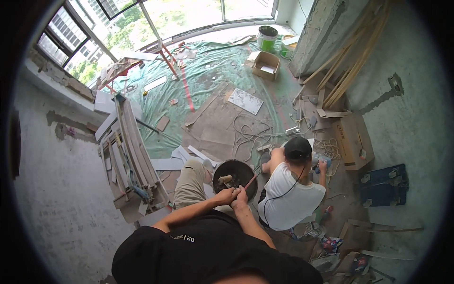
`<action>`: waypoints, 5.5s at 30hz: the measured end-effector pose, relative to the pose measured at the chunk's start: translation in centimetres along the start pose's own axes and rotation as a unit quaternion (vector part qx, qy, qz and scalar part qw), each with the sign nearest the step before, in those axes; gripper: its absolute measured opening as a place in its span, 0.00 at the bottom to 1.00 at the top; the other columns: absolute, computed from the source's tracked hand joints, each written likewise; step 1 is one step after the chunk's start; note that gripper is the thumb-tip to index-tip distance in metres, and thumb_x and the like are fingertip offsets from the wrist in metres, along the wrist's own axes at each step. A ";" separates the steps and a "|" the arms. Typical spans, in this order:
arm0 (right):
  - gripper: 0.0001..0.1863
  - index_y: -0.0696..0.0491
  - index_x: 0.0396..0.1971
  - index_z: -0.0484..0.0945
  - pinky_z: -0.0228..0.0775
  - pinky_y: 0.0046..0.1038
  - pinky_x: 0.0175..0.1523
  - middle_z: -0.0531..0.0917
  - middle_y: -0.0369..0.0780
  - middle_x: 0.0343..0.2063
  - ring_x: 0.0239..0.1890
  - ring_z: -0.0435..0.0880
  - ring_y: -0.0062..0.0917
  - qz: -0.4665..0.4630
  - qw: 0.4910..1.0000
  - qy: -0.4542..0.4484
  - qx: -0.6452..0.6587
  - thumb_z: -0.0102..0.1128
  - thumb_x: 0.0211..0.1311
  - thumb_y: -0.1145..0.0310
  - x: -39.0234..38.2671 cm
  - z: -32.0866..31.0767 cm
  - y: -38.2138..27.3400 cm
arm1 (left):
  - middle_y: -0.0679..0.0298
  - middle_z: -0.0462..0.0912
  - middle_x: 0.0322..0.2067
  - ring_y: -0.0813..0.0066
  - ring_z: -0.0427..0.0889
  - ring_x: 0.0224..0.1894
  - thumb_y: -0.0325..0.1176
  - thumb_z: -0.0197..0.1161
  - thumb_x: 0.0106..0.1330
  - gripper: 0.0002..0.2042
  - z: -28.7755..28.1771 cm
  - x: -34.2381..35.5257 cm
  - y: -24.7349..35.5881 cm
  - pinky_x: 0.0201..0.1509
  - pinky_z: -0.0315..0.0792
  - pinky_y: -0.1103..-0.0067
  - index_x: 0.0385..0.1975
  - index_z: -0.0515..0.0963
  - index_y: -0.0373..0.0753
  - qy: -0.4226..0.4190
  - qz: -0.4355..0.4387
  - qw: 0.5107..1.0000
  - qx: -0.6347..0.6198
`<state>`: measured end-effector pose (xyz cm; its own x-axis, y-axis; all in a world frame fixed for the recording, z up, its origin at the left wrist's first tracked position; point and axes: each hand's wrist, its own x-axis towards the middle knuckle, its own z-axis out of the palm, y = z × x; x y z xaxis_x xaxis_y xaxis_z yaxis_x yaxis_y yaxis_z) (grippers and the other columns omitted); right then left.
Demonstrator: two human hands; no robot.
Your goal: Applying mortar to a window ledge area using a trowel at a renovation site.
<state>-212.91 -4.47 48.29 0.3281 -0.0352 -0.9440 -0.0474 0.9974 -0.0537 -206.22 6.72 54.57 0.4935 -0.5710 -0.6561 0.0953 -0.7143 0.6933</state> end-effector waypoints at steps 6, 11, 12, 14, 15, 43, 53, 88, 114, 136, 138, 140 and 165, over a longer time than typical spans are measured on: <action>0.16 0.40 0.32 0.76 0.83 0.36 0.54 0.81 0.28 0.30 0.36 0.84 0.26 -0.130 0.989 0.037 -0.063 0.59 0.87 0.55 10.3 11.0 -4.8 | 0.30 0.91 0.55 0.31 0.89 0.63 0.65 0.43 0.90 0.41 -12.3 14.4 1.9 0.69 0.78 0.50 0.53 0.88 0.26 -0.124 0.118 0.984 0.043; 0.18 0.38 0.29 0.75 0.79 0.32 0.48 0.80 0.25 0.27 0.31 0.82 0.22 -0.201 0.978 -0.045 -0.030 0.57 0.88 0.55 15.4 25.7 -9.3 | 0.30 0.91 0.54 0.27 0.89 0.60 0.66 0.41 0.90 0.39 -25.7 26.5 4.3 0.69 0.80 0.48 0.59 0.89 0.33 -0.138 0.181 0.971 0.075; 0.18 0.38 0.29 0.75 0.79 0.32 0.47 0.80 0.25 0.26 0.31 0.81 0.22 -0.207 0.977 -0.039 -0.037 0.57 0.88 0.55 15.7 28.1 -10.1 | 0.30 0.90 0.56 0.27 0.89 0.61 0.65 0.40 0.90 0.37 -28.2 28.4 4.9 0.68 0.81 0.48 0.63 0.88 0.38 -0.185 0.228 0.950 0.109; 0.19 0.38 0.28 0.74 0.78 0.31 0.47 0.79 0.26 0.25 0.30 0.81 0.22 -0.209 0.976 -0.047 -0.033 0.57 0.87 0.55 15.8 33.7 -11.3 | 0.34 0.91 0.54 0.31 0.91 0.59 0.54 0.47 0.90 0.26 -33.7 30.8 6.9 0.63 0.84 0.47 0.66 0.83 0.40 -0.165 0.267 0.943 0.108; 0.19 0.37 0.28 0.74 0.78 0.31 0.47 0.79 0.26 0.25 0.29 0.81 0.22 -0.208 0.976 -0.058 -0.026 0.57 0.87 0.55 15.7 36.5 -11.7 | 0.35 0.91 0.56 0.28 0.90 0.61 0.59 0.43 0.91 0.30 -36.0 30.9 7.9 0.65 0.82 0.46 0.65 0.85 0.40 -0.134 0.260 0.951 0.101; 0.19 0.42 0.28 0.74 0.81 0.38 0.48 0.82 0.31 0.27 0.32 0.84 0.28 -0.080 0.997 0.000 -0.021 0.58 0.86 0.57 41.7 110.4 -19.7 | 0.32 0.90 0.59 0.31 0.88 0.66 0.70 0.43 0.88 0.44 -98.9 67.6 21.3 0.75 0.75 0.51 0.63 0.86 0.27 -0.074 0.037 0.996 0.038; 0.14 0.46 0.34 0.80 0.84 0.41 0.53 0.83 0.32 0.32 0.39 0.87 0.30 -0.151 0.974 0.074 -0.149 0.63 0.84 0.59 63.0 141.1 -24.4 | 0.30 0.89 0.60 0.31 0.87 0.67 0.71 0.41 0.88 0.46 -125.8 92.1 18.3 0.75 0.76 0.51 0.63 0.85 0.24 -0.029 0.066 0.991 -0.117; 0.16 0.59 0.46 0.82 0.84 0.41 0.35 0.92 0.49 0.40 0.33 0.93 0.36 0.069 0.553 0.103 -0.824 0.61 0.83 0.59 104.7 187.3 -39.7 | 0.47 0.93 0.59 0.49 0.92 0.62 0.50 0.69 0.82 0.23 -152.9 123.0 14.9 0.69 0.81 0.59 0.62 0.89 0.37 0.360 -0.292 0.813 -0.354; 0.17 0.55 0.49 0.84 0.76 0.33 0.26 0.82 0.36 0.25 0.22 0.82 0.27 0.240 0.712 0.106 -0.651 0.69 0.81 0.55 103.8 201.8 -20.4 | 0.39 0.83 0.68 0.38 0.83 0.71 0.60 0.80 0.63 0.46 -144.9 123.9 7.7 0.77 0.77 0.51 0.73 0.75 0.33 0.150 -0.570 0.731 -0.344; 0.35 0.54 0.41 0.84 0.81 0.57 0.50 0.90 0.55 0.31 0.41 0.91 0.58 0.100 -0.242 -0.455 -0.851 0.55 0.85 0.32 123.0 220.7 -29.5 | 0.29 0.76 0.71 0.26 0.77 0.74 0.60 0.76 0.68 0.48 -149.5 140.1 20.0 0.80 0.72 0.46 0.78 0.71 0.28 0.235 -0.665 0.537 -0.463; 0.35 0.54 0.42 0.85 0.81 0.58 0.50 0.90 0.55 0.31 0.41 0.91 0.58 0.107 -0.279 -0.440 -0.847 0.55 0.85 0.32 124.8 222.7 -31.2 | 0.31 0.77 0.71 0.28 0.77 0.73 0.61 0.74 0.72 0.46 -151.6 143.1 22.6 0.79 0.71 0.46 0.79 0.72 0.30 0.226 -0.700 0.493 -0.466; 0.34 0.54 0.42 0.85 0.81 0.58 0.50 0.91 0.55 0.32 0.42 0.91 0.58 0.114 -0.326 -0.384 -0.856 0.54 0.85 0.33 124.7 226.0 -34.3 | 0.35 0.78 0.72 0.31 0.77 0.74 0.59 0.72 0.75 0.44 -153.1 144.8 24.3 0.80 0.70 0.49 0.80 0.72 0.32 0.242 -0.689 0.473 -0.492; 0.20 0.55 0.46 0.82 0.75 0.30 0.28 0.82 0.36 0.27 0.22 0.81 0.20 -0.009 0.057 -0.243 -0.968 0.58 0.91 0.51 123.9 241.2 -13.3 | 0.34 0.77 0.75 0.32 0.77 0.77 0.53 0.71 0.78 0.40 -156.0 153.8 25.0 0.81 0.72 0.52 0.80 0.72 0.29 0.302 -0.472 0.466 -0.685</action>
<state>55.88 -7.11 10.60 0.3097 0.4397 -0.8431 0.0957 -0.8966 -0.4324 6.91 -35.81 17.50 -0.2130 0.2489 -0.9448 0.7745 0.6325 -0.0080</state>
